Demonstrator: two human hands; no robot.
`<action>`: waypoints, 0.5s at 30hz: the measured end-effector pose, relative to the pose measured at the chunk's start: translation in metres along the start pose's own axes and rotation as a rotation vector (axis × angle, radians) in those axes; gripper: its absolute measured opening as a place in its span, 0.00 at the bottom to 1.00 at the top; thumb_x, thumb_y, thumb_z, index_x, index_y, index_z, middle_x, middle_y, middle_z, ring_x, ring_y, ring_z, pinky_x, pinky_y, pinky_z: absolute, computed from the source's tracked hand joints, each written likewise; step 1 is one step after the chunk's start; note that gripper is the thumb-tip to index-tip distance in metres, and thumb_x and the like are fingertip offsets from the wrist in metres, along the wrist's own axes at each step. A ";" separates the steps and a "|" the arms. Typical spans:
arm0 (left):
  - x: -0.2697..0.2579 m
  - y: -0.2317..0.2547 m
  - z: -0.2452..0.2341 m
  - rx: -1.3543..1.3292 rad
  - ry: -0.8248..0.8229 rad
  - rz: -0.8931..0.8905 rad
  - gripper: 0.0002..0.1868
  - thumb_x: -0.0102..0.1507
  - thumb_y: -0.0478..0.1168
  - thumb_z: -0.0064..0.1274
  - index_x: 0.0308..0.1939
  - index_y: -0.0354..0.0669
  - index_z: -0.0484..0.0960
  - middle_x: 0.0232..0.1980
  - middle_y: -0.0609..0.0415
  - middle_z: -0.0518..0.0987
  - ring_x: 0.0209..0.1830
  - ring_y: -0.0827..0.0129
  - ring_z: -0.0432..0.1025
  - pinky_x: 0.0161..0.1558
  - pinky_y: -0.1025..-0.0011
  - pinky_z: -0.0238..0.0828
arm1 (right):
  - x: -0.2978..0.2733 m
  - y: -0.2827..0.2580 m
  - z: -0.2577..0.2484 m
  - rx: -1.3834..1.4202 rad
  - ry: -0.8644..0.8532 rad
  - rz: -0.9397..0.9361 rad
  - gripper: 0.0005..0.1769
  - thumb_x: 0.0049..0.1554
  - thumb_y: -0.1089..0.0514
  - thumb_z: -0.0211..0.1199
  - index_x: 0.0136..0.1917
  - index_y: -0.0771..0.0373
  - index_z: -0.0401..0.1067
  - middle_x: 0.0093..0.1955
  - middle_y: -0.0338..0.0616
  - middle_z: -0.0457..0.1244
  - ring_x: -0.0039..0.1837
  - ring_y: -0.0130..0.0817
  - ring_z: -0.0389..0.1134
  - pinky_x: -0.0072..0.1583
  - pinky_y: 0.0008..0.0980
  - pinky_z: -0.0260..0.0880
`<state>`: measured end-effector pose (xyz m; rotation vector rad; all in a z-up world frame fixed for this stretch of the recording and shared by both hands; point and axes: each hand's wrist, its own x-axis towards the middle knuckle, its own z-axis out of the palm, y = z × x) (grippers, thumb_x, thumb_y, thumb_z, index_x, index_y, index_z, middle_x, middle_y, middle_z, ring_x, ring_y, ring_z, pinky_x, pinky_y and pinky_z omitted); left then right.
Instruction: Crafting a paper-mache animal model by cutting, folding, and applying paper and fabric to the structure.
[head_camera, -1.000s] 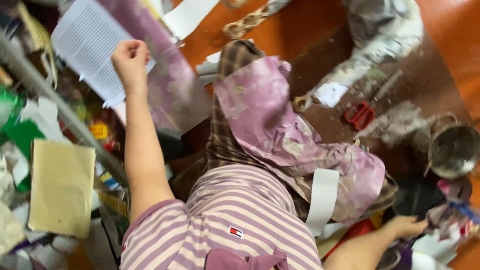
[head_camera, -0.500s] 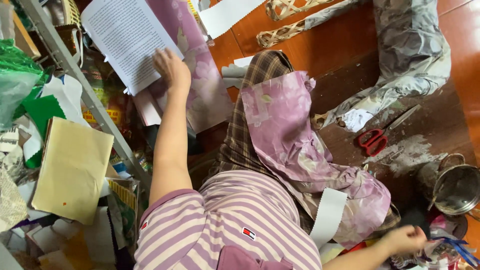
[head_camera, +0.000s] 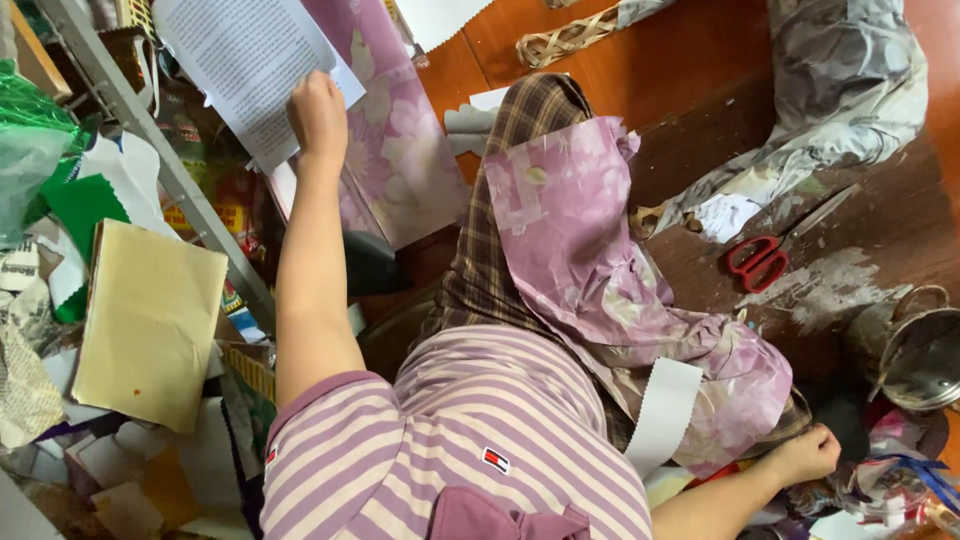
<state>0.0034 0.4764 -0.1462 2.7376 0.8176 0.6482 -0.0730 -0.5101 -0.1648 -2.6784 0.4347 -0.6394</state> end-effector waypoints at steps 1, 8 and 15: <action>0.000 -0.001 -0.003 0.001 0.001 0.003 0.04 0.62 0.32 0.54 0.34 0.35 0.83 0.32 0.42 0.82 0.26 0.49 0.75 0.32 0.56 0.72 | 0.000 -0.004 0.002 0.002 0.000 0.002 0.15 0.66 0.61 0.57 0.51 0.75 0.80 0.47 0.59 0.72 0.46 0.52 0.70 0.52 0.41 0.72; -0.005 -0.004 0.007 -0.096 0.090 -0.023 0.04 0.57 0.30 0.56 0.29 0.40 0.77 0.27 0.50 0.78 0.24 0.54 0.71 0.34 0.59 0.71 | 0.005 -0.044 -0.011 -0.118 0.122 -0.062 0.08 0.62 0.67 0.63 0.51 0.75 0.78 0.46 0.59 0.71 0.44 0.50 0.71 0.49 0.39 0.75; -0.006 0.030 0.009 -0.126 -0.198 -0.048 0.05 0.60 0.27 0.54 0.32 0.39 0.76 0.27 0.49 0.77 0.23 0.63 0.70 0.30 0.67 0.71 | 0.027 -0.149 -0.035 -0.174 0.208 -0.235 0.08 0.59 0.73 0.64 0.52 0.74 0.79 0.48 0.57 0.70 0.48 0.49 0.69 0.52 0.41 0.73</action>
